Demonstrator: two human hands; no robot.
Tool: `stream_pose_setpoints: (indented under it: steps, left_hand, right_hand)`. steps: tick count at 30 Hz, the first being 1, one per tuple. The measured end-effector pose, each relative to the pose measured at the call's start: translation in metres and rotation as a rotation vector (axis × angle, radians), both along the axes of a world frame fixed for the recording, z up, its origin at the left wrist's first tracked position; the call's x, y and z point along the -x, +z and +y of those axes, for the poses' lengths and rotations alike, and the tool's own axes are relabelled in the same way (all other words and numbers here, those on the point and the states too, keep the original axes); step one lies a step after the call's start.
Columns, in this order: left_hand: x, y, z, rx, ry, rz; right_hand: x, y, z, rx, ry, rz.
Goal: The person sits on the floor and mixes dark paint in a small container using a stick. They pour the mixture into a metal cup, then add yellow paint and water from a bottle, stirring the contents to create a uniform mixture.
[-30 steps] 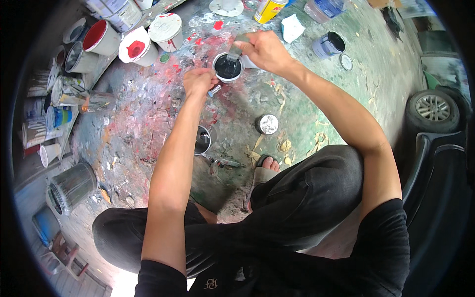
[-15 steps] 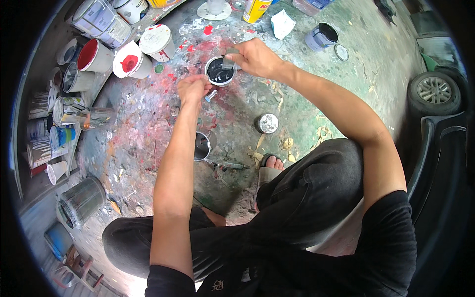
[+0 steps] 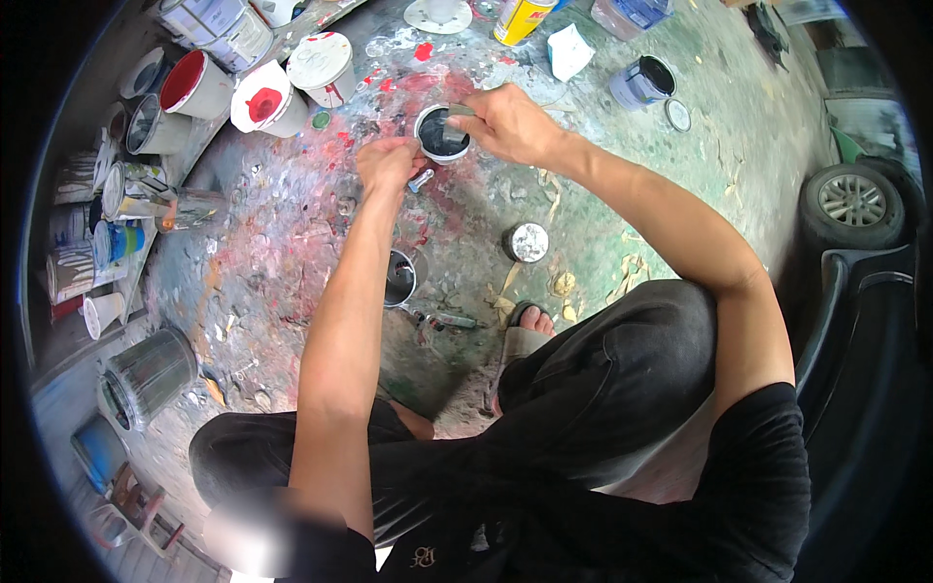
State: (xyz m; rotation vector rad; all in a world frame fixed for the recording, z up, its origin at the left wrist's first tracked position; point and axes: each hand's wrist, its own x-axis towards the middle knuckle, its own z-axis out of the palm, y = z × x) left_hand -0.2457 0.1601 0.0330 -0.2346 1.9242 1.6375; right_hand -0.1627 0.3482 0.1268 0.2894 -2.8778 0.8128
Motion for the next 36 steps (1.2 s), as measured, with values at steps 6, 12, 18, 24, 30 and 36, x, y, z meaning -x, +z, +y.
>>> stream_pose_setpoints:
  steps: [6, 12, 18, 24, 30, 36]
  left_hand:
    - [-0.001, 0.001, -0.001, -0.002, 0.009, 0.041]
    - [-0.003, 0.011, 0.0, 0.022, 0.005, 0.009]
    - [-0.002, 0.009, -0.004, 0.032, 0.011, 0.01]
    - [-0.002, 0.015, 0.001, 0.062, -0.014, 0.008]
    - [0.001, 0.0, -0.003, 0.039, -0.004, 0.018]
    - [0.002, 0.005, 0.001, 0.028, 0.004, -0.01]
  right_hand:
    - [0.011, 0.003, -0.003, 0.061, -0.052, 0.127]
    - [0.001, 0.004, 0.005, 0.114, -0.1, -0.055]
    - [0.005, 0.014, -0.002, 0.138, -0.144, -0.091]
    - [0.003, 0.008, 0.003, 0.131, -0.117, -0.125]
    - [0.007, 0.026, -0.007, 0.1, -0.154, -0.149]
    - [0.009, 0.013, -0.002, 0.091, -0.116, -0.104]
